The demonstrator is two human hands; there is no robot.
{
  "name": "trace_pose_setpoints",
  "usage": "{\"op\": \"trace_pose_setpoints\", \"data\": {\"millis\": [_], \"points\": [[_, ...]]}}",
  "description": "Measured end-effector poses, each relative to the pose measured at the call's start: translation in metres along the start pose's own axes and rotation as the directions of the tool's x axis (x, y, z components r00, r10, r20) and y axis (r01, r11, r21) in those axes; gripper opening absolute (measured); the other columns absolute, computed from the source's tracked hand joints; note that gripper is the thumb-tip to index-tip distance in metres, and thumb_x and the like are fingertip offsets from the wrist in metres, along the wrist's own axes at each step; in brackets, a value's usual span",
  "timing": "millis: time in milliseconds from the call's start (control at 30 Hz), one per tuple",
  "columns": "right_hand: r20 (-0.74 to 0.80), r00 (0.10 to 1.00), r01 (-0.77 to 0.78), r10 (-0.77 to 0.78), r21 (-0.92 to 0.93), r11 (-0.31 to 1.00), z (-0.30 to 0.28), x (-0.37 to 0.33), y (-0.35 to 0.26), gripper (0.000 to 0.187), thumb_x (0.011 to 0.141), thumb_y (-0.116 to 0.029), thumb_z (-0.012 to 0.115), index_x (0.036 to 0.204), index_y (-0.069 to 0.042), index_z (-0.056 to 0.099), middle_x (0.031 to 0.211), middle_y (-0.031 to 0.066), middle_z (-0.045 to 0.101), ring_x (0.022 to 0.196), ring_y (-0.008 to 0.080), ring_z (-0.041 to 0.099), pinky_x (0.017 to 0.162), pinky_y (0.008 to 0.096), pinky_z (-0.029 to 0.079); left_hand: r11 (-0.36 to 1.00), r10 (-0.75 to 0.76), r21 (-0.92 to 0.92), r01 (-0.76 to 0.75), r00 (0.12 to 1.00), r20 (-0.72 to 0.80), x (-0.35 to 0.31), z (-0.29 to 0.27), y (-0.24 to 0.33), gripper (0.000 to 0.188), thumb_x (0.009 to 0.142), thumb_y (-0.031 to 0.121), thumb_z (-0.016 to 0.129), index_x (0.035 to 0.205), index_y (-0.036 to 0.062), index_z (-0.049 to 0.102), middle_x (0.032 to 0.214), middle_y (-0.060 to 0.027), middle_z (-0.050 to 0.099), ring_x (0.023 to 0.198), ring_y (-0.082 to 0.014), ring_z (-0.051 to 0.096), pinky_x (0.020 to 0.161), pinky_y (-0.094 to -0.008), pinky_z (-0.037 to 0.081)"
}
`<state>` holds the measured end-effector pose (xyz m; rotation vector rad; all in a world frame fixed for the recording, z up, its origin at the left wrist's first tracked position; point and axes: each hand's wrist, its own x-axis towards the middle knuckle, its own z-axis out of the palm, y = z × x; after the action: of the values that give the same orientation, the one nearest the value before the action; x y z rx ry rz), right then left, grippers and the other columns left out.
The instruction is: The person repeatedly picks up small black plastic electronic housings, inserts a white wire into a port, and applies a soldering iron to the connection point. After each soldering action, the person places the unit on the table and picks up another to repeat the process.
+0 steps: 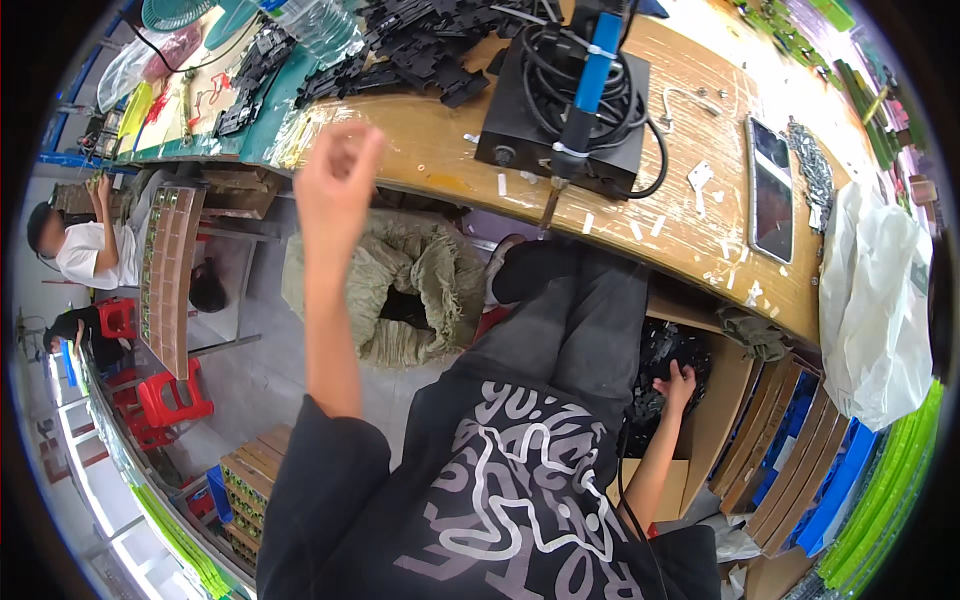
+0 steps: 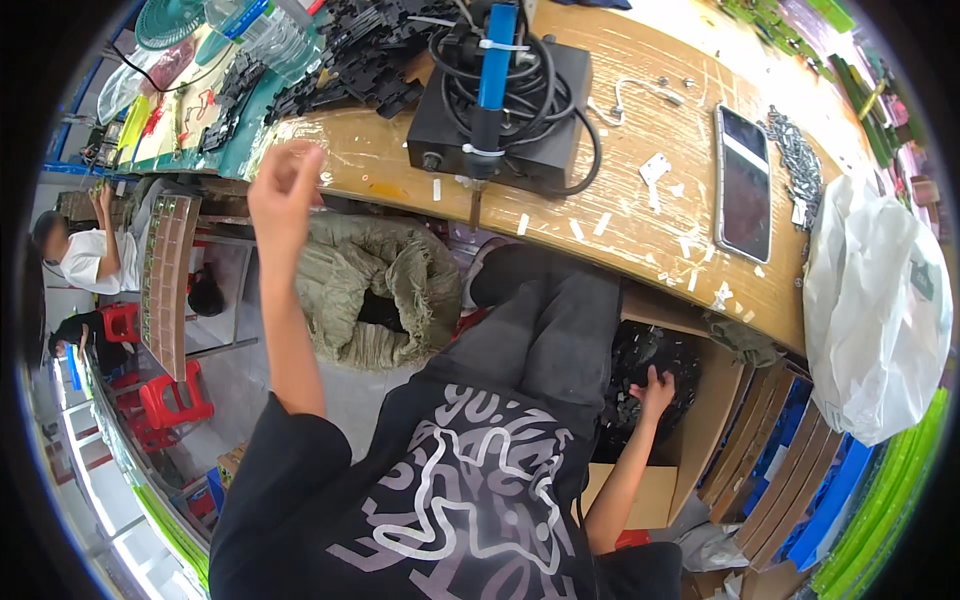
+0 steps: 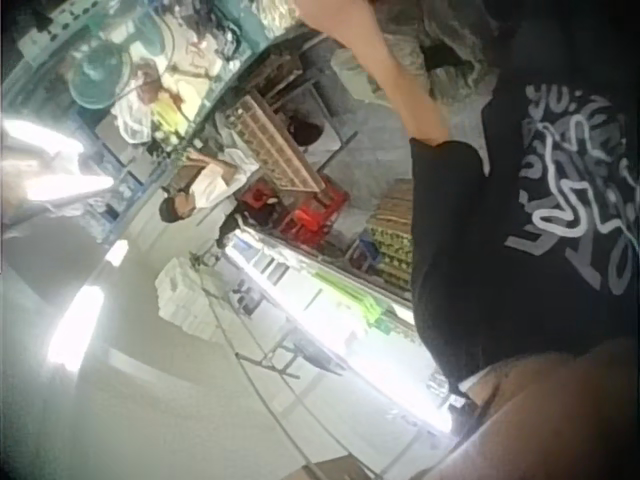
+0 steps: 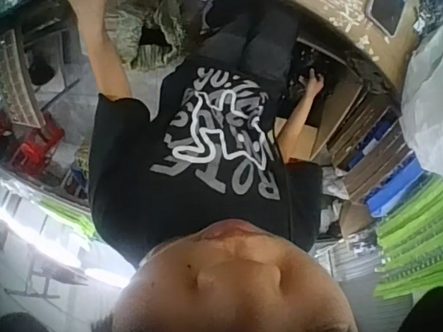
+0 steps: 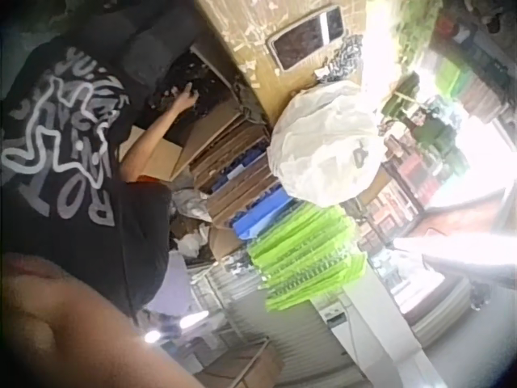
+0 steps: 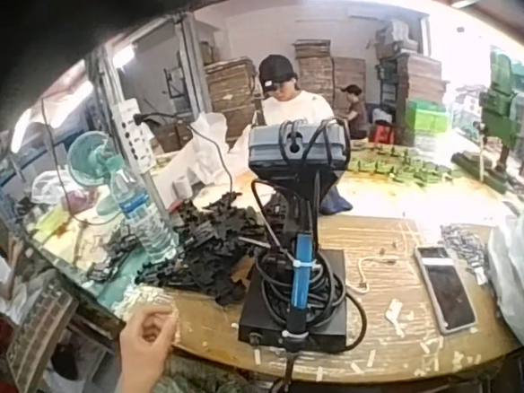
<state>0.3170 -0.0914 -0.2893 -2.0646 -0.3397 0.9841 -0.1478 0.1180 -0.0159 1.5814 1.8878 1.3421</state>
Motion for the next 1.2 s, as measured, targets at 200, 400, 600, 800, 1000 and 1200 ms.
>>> {"op": "trace_pose_setpoints", "data": {"millis": [200, 400, 600, 800, 1000, 1200], "points": [[-0.074, 0.989, -0.113, 0.130, 0.202, 0.973, -0.030, 0.040, 0.058, 0.041, 0.078, -0.015, 0.059, 0.110, 0.004, 0.040, 0.083, 0.0137, 0.054, 0.054, 0.0204, 0.058, 0.047, 0.0304, 0.052, 0.512, 0.618, 0.601, -0.613, 0.749, 0.238, 0.095, -0.011, -0.036, 0.039, 0.070, 0.008, 0.055, 0.109, 0.0051, 0.047, 0.111, -0.0119, 0.048, 0.101, -0.0296, 0.045, 0.084, -0.0358, 0.037], [0.092, 0.949, 0.268, -0.302, 0.270, 0.925, -0.036, -0.068, -0.138, 0.029, 0.080, -0.009, 0.055, 0.105, 0.004, 0.049, 0.088, 0.0135, 0.055, 0.068, 0.0168, 0.057, 0.059, 0.0266, 0.052, 0.642, 0.418, 0.564, -0.520, 0.854, 0.310, 0.110, -0.018, -0.053, 0.031, 0.077, 0.013, 0.054, 0.107, 0.0095, 0.051, 0.102, -0.0112, 0.056, 0.091, -0.0300, 0.053, 0.076, -0.0348, 0.042], [-0.039, 0.715, 0.696, -0.698, 0.137, 0.705, -0.022, -0.115, -0.288, 0.022, 0.079, -0.008, 0.056, 0.098, 0.004, 0.054, 0.081, 0.0082, 0.058, 0.067, 0.0134, 0.055, 0.061, 0.0234, 0.045, 0.689, 0.393, 0.559, -0.461, 0.886, 0.245, 0.111, -0.018, -0.047, 0.022, 0.079, 0.013, 0.052, 0.100, 0.0062, 0.055, 0.093, -0.0136, 0.059, 0.084, -0.0297, 0.057, 0.072, -0.0327, 0.044], [0.057, 0.351, 0.868, -0.935, -0.394, 0.301, 0.018, 0.005, -0.381, 0.020, 0.073, -0.008, 0.059, 0.092, 0.000, 0.058, 0.080, 0.0116, 0.061, 0.073, 0.0191, 0.058, 0.066, 0.0292, 0.046, 0.842, 0.363, 0.435, -0.319, 0.932, -0.019, 0.105, -0.016, -0.041, 0.022, 0.080, 0.015, 0.055, 0.097, 0.0011, 0.056, 0.086, -0.0122, 0.062, 0.079, -0.0194, 0.061, 0.070, -0.0276, 0.045], [0.177, 0.398, 0.640, -0.900, -0.757, 0.134, 0.044, 0.073, -0.419, 0.012, 0.064, -0.005, 0.058, 0.075, 0.000, 0.057, 0.072, 0.0178, 0.058, 0.069, 0.0308, 0.057, 0.063, 0.0369, 0.044, 0.914, 0.359, 0.294, -0.282, 0.898, -0.254, 0.073, -0.042, -0.022, 0.022, 0.080, 0.012, 0.056, 0.096, -0.0034, 0.053, 0.087, -0.0103, 0.061, 0.079, -0.0138, 0.058, 0.071, -0.0252, 0.044], [0.195, 0.452, 0.577, -0.871, -0.808, 0.118, 0.049, 0.086, -0.420, 0.013, 0.062, -0.007, 0.060, 0.069, 0.000, 0.052, 0.069, 0.0214, 0.056, 0.071, 0.0341, 0.056, 0.061, 0.0385, 0.043, 0.952, 0.123, -0.234, -0.195, 0.950, -0.288, 0.016, -0.054, -0.014, 0.021, 0.082, 0.004, 0.050, 0.099, -0.0062, 0.045, 0.092, -0.0094, 0.053, 0.080, -0.0122, 0.051, 0.070, -0.0218, 0.043]]}}
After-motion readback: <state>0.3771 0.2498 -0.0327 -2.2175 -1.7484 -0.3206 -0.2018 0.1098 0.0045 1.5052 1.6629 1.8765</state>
